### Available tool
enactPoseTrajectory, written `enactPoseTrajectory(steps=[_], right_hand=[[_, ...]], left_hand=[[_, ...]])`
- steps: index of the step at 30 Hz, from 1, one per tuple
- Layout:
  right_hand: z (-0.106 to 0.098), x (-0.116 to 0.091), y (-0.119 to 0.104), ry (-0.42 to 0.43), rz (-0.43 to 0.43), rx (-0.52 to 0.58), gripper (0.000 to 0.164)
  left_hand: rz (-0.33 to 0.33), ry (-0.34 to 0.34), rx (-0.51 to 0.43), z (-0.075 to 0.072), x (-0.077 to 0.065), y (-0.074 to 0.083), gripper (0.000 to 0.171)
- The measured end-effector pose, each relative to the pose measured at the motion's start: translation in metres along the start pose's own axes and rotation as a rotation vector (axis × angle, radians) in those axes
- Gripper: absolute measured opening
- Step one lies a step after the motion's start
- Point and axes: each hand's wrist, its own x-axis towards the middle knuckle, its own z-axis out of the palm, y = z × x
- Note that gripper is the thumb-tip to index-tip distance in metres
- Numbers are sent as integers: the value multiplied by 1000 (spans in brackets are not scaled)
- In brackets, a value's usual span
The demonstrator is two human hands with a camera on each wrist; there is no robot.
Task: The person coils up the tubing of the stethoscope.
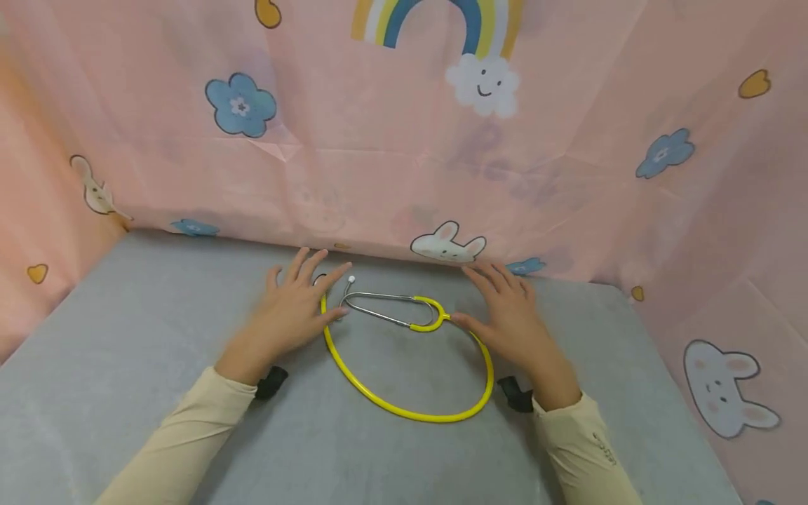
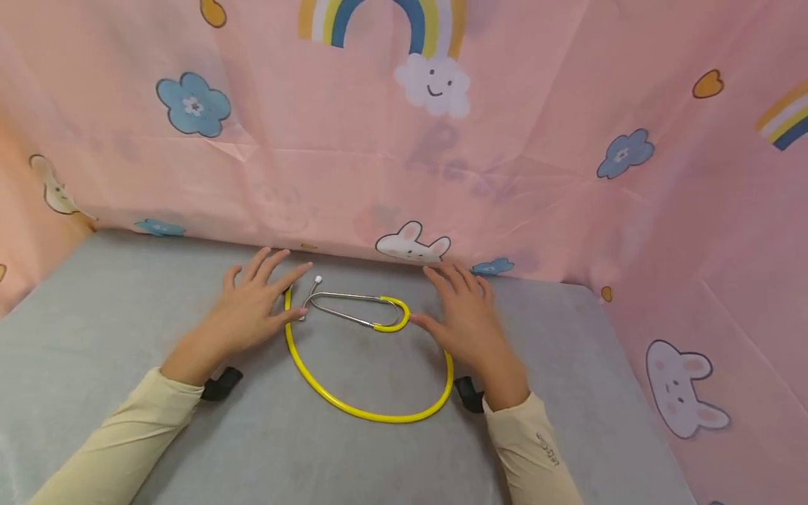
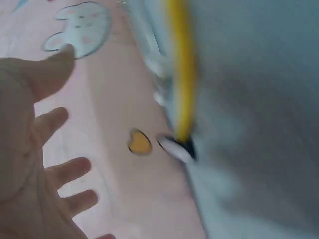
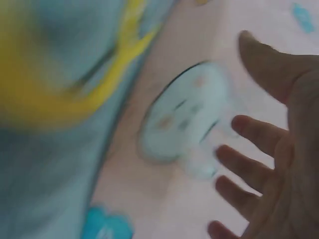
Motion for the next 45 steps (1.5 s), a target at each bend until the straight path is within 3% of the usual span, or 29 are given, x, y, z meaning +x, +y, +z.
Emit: enactPoseTrajectory(steps=[4,8,12,18,26,31,38,45], right_hand=[[0,16,-22,-92,23,128,76],[11,25,-30,-176,80,158,72],[23,26,-30,-210,132,112,71],[34,22,-29,-242,208,25,69],[41,24,-29,-277,251,74,62],[44,26,-31,-265,270,112,68],[42,27,-31,-185,332,140,74],[28,27,-34,-88,328,156,73]], left_hand=[[-21,-23,-161,4,16,17,62],[-40,-74,-257,15,24,22,55],[-51,-87,-285,25,24,22,51],[-62,-29,-278,32,21,22,50],[-82,16,-248,38,26,29,39],[-120,44,-323,40,26,29,39],[-184,134,-479,34,27,32,36],[-268,281,-666,21,29,33,55]])
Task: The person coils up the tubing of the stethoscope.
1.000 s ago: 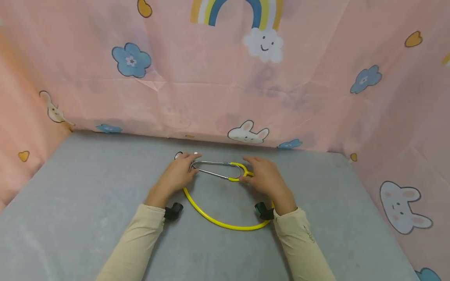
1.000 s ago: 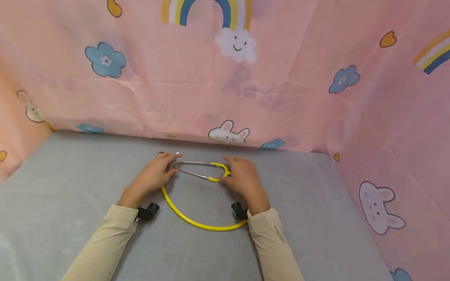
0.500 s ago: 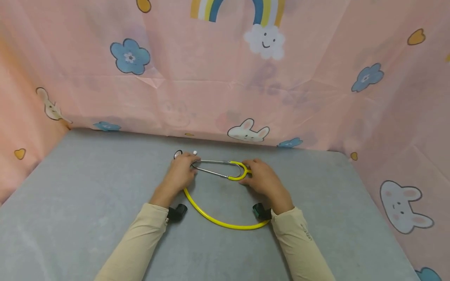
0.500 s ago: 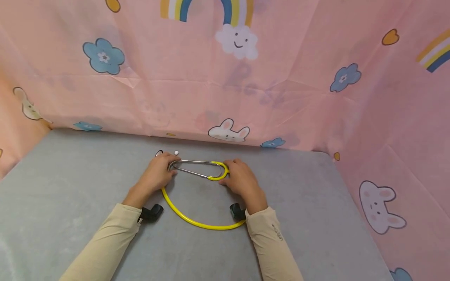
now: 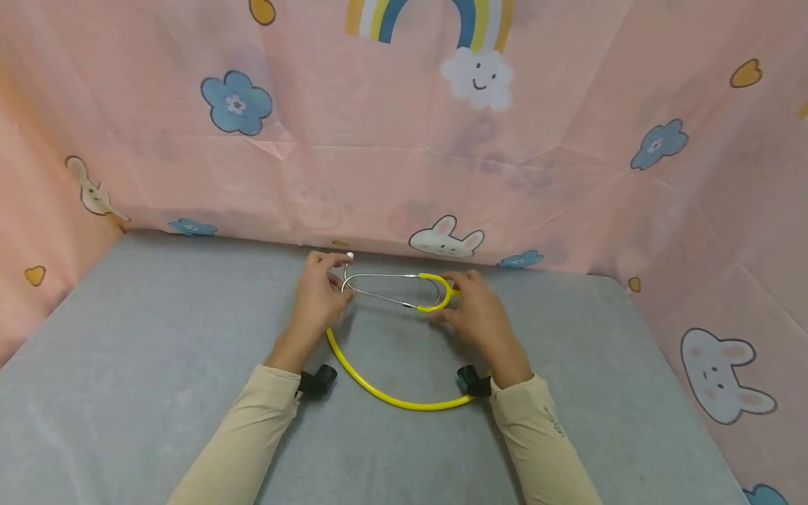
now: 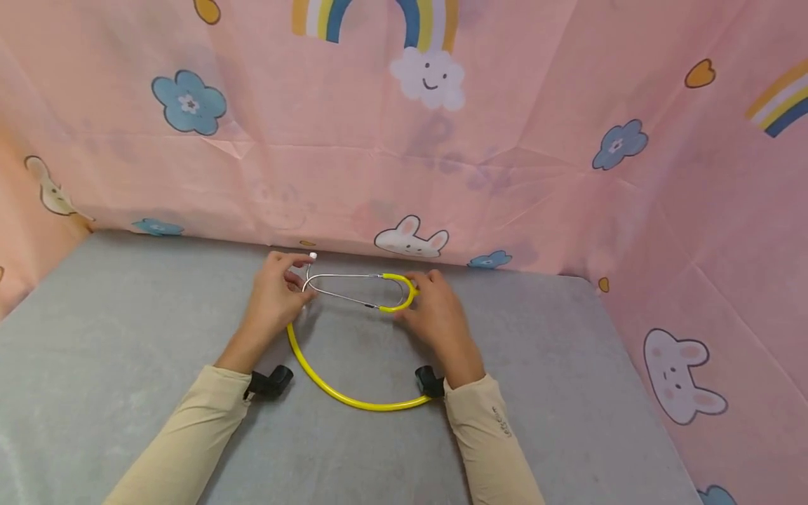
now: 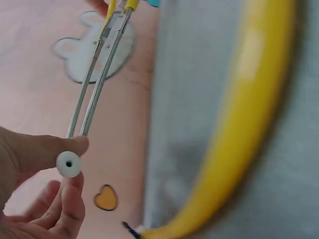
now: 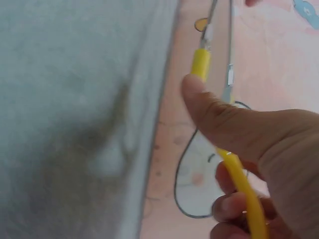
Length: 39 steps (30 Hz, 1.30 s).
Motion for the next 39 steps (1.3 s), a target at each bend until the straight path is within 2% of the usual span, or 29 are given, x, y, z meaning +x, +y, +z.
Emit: enactPoseTrajectory(steps=[4,7,9,12,16,25,28,30,32,37,39], right_hand=[[-9,-2,1,132,-75,21,73],[-14,-4,3,254,-163,24,73],[-16,-5,5,330,-211,25,72],[-18,-6,6,401,-264,25,72],[-19,-6,7,438,-296,36,71],[-21,-4,5,484,-323,48,72],[-22,-3,6,450,-315,64,73],[-23,-2,8,397,-288,83,73],[-26,-2,13,310,-239,108,69],[-35,-3,34,29,-106,157,45],[-39,-4,42,-47,-82,177,42]], left_hand=[[-141,-40,-231,-11,5,4,61],[-242,-92,-404,-17,7,6,50],[-279,-130,-493,-19,8,7,45],[-298,-181,-588,-21,8,9,44],[-307,-217,-700,-21,8,11,42],[-324,-262,-777,-25,8,14,38],[-310,-243,-788,-26,8,14,36],[-294,-211,-790,-28,8,14,33],[-283,-173,-786,-30,8,12,34],[-293,-71,-793,-39,9,9,37],[-302,-47,-805,-42,9,9,37]])
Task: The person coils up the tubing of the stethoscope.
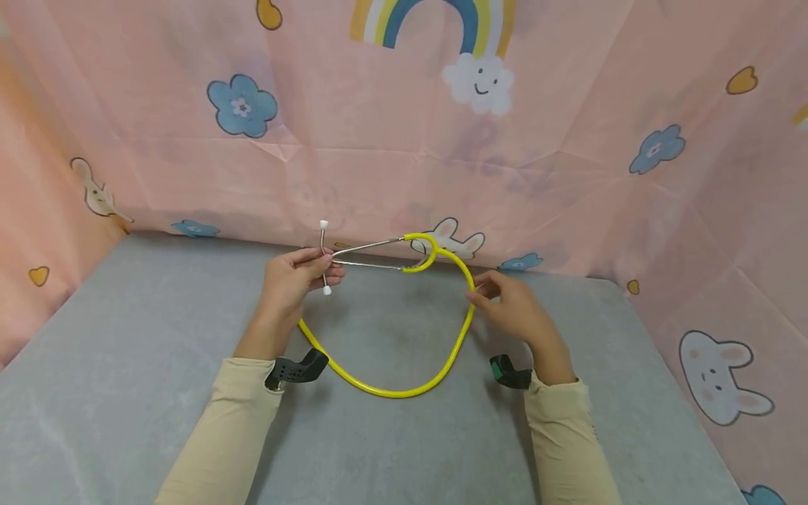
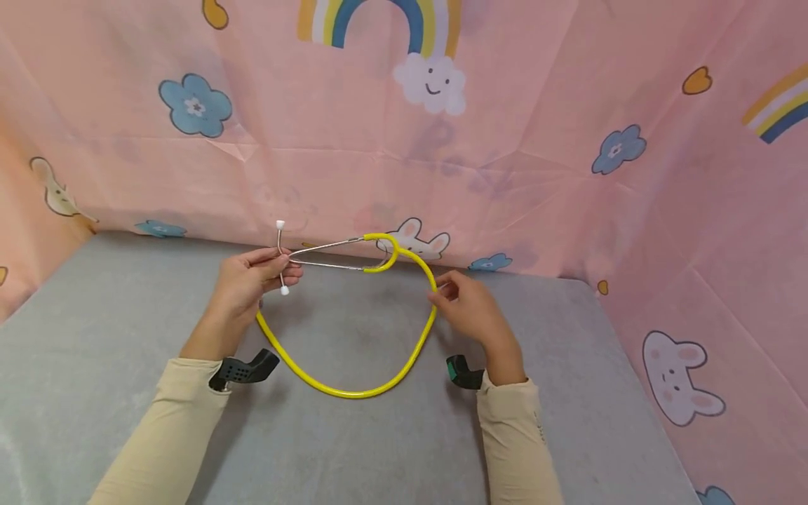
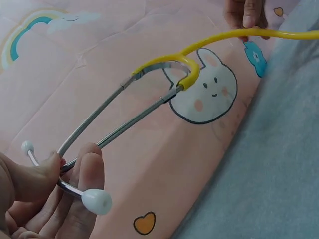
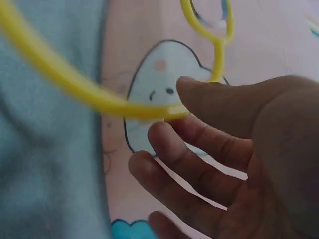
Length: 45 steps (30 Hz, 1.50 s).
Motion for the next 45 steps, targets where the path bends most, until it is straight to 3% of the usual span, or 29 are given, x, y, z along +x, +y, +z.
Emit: enactPoseTrajectory(steps=[4,11,14,17,20,24,27,30,34,39,42,45], right_hand=[[-6,-3,7,-76,10,93,44],[-12,-6,2,-143,89,482,44],[-12,-5,1,-219,70,533,55],[-11,-3,2,-253,43,537,51],[-13,-3,4,-86,89,505,44],[-17,-3,4,287,218,528,39],[-18,-2,3,521,213,510,31],[-21,-4,3,658,131,389,26],[-28,-10,0,682,-112,288,21],[-31,-16,-15,585,-427,157,16],[-26,-16,-28,490,-506,132,17],[-18,-16,-37,415,-524,149,15]], left_hand=[[3,15,-34,-1,0,2,39],[30,42,-64,0,1,3,34],[46,47,-87,0,1,3,29],[57,53,-95,0,2,3,26],[53,62,-82,2,2,3,28],[61,60,-31,7,-1,5,33],[83,48,-9,12,-4,5,32],[98,42,-30,16,-4,4,32],[118,62,-28,16,-3,3,30],[123,47,56,15,-4,3,30],[98,14,132,15,-6,2,33],[79,-13,175,15,-7,0,34]])
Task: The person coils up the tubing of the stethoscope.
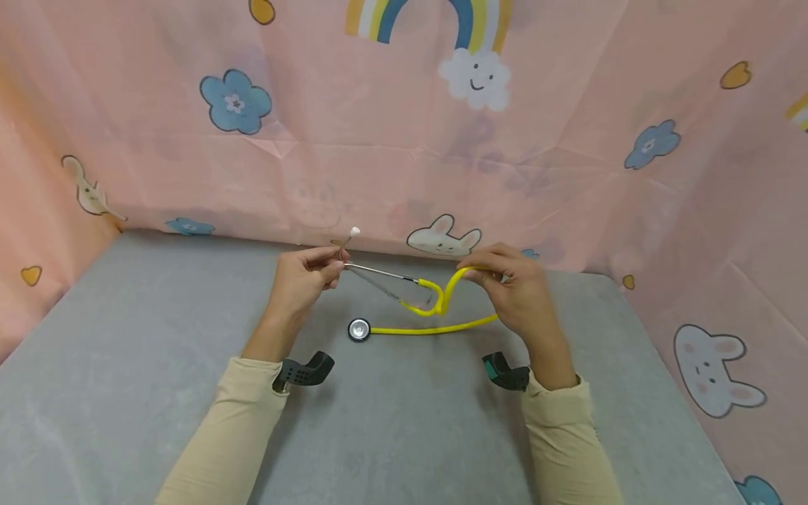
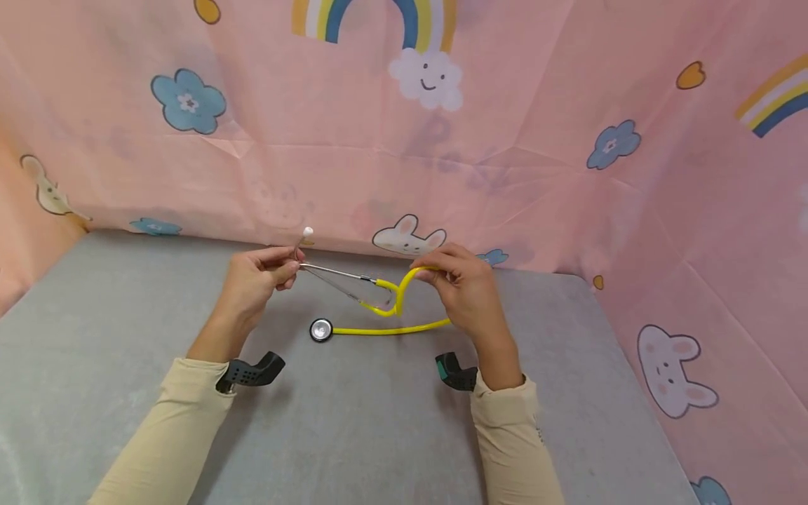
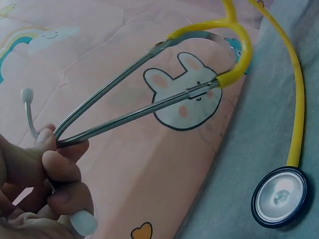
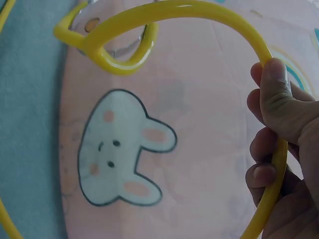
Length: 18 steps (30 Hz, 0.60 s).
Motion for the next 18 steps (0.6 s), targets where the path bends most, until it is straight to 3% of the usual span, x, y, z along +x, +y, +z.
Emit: enactPoseTrajectory(steps=[4,10,14,18], right_hand=[[9,0,-3,-32,8,71,15],[17,0,-8,-38,-2,177,16],[22,1,-16,-37,-36,290,13],[27,2,-25,-28,-5,389,17]], left_hand=[[2,-65,38,0,-1,-1,32],[45,-288,28,2,-3,-1,25],[54,-403,-94,3,-6,0,18],[51,-507,-234,9,-11,1,35]])
